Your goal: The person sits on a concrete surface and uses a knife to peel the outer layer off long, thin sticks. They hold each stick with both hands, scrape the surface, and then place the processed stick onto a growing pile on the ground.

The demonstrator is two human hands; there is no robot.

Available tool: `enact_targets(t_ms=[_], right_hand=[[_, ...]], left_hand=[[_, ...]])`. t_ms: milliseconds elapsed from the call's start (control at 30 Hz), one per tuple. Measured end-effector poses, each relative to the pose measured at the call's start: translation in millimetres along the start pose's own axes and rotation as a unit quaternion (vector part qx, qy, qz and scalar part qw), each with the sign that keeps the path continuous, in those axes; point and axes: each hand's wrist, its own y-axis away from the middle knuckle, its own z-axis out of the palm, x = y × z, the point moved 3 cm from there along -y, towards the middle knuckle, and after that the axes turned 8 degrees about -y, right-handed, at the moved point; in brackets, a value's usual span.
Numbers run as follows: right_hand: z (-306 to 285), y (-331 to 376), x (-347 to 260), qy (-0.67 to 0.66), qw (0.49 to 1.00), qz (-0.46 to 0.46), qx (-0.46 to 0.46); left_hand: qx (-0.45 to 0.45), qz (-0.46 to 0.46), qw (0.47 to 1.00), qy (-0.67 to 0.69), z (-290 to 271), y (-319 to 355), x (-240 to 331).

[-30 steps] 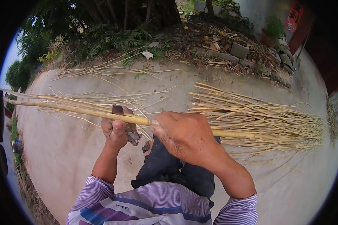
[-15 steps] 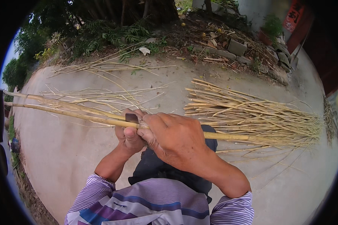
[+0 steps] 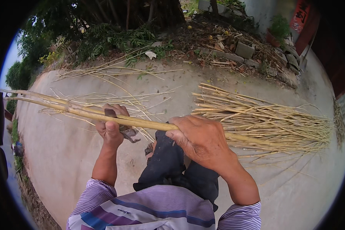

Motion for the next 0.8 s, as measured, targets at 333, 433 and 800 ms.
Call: enact_targets(t_ms=[333,433,800], right_hand=[[10.0,-16.8,-13.7,-0.001,0.998,-0.048,0.032],[5.8,-15.2,-19.1,0.02,0.999,-0.037,0.01],[15.1,-14.4,-39.3,0.004,0.999,-0.045,0.008]], left_hand=[[-0.03,-0.029,0.998,-0.049,20.9,7.0,1.2],[0.007,-0.067,0.991,0.111,13.5,13.3,7.4],[-0.093,0.061,0.993,0.041,29.4,13.5,13.5]])
